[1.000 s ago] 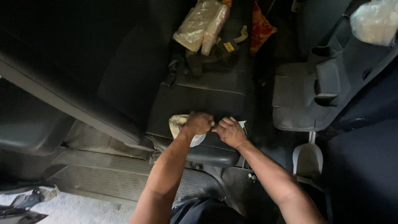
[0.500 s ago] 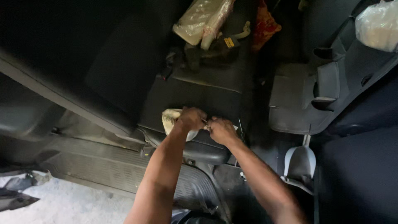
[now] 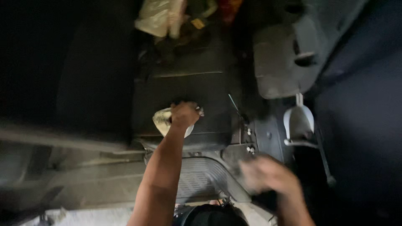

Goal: The person works under the hood of a white car, manipulating a blue hose connected to the engine bay and using a T-handle wrench to tighten a fitting. The person then moves to the interior of the vehicle to wipe the driver's seat with a cloth.

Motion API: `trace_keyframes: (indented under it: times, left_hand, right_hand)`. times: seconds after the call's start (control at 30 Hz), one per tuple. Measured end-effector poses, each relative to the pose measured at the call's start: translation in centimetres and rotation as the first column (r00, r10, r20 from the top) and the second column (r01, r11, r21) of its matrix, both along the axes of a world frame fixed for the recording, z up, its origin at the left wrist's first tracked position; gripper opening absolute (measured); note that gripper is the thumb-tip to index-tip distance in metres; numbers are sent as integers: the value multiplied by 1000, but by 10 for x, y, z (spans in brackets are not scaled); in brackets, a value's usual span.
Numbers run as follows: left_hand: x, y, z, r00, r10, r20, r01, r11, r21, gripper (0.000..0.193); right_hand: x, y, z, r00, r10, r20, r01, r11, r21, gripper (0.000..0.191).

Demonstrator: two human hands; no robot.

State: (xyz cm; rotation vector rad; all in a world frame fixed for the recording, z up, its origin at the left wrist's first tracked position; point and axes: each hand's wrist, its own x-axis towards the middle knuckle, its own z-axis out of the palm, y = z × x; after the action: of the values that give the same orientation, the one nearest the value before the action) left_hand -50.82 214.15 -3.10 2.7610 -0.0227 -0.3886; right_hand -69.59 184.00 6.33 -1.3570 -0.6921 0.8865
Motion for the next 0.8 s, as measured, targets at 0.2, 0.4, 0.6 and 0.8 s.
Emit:
trace_keyframes:
  times: [0.2,0.4,0.6,0.8]
  left_hand:
    - [-21,13,15,970,-144,198,176,972,-157,33]
    - [-96,-33,37,805,-561,194,579,669,-465,47]
    - [-178,-72,51,681,-728,78,124,10,-992,28]
    - [-217,-82,50,605,-792,75,-43,-127,-991,14]
  right_hand:
    - [-116,-19,72,674,-719,169,735,675,-60,21]
    - [-110,37,9,144,-924,354,971,64,-230,18]
    - [-132,75,5,42,-999,30,996,44,71,22]
    - [-166,80,15,52,-997,60,979,63,194,32]
